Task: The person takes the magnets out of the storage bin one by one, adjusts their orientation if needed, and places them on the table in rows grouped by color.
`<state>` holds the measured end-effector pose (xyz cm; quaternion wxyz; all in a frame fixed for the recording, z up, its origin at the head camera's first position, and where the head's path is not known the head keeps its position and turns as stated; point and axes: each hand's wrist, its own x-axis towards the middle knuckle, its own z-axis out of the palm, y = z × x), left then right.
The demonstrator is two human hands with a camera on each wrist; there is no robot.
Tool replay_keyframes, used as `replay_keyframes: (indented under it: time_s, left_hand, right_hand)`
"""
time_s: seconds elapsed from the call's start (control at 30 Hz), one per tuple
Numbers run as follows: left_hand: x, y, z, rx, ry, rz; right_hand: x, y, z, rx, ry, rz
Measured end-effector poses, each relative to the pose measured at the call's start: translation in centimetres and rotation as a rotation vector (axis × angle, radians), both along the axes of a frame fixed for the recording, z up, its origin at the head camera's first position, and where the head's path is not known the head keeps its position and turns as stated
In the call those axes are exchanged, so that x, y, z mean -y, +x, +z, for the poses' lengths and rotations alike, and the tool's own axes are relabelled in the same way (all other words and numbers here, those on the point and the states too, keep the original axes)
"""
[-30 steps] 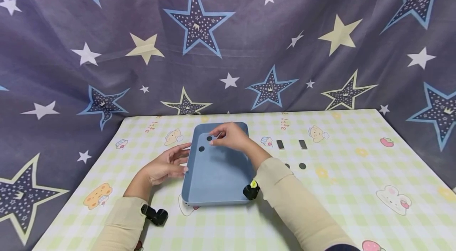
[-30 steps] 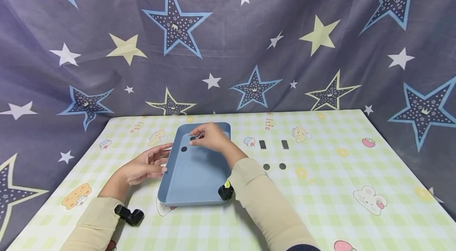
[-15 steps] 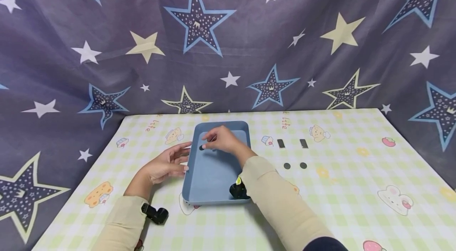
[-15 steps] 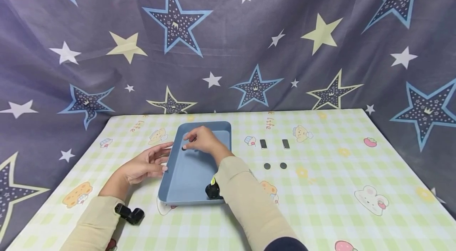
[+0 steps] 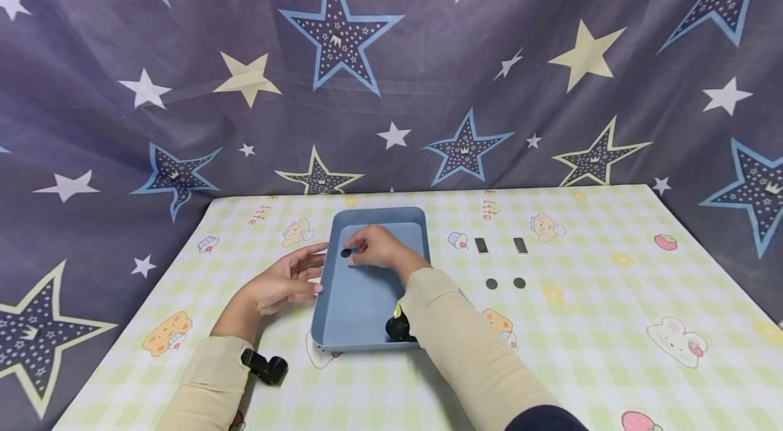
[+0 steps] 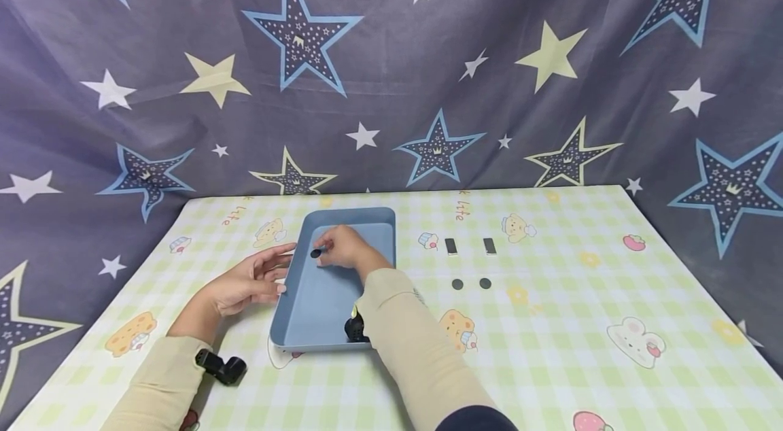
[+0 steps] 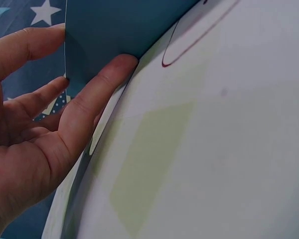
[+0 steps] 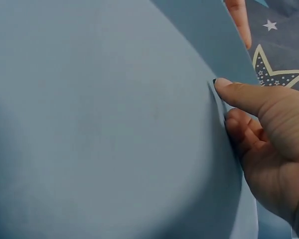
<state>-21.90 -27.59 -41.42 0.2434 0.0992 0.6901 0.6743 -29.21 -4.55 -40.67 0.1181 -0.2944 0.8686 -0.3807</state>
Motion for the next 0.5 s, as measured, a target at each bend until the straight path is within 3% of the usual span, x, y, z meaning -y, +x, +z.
replay_keyframes:
  time_s: [0.2, 0.5]
  left_hand:
    - [-0.06, 0.02, 0.04, -0.002, -0.005, 0.001]
    - [0.01, -0.05, -0.1, -0.013, -0.003, -0.001]
  right_hand:
    - [0.24, -0.12, -0.14, -0.017, 0.055, 0.023]
    - [0.42, -0.06, -0.4, -0.042, 0.05, 0.019]
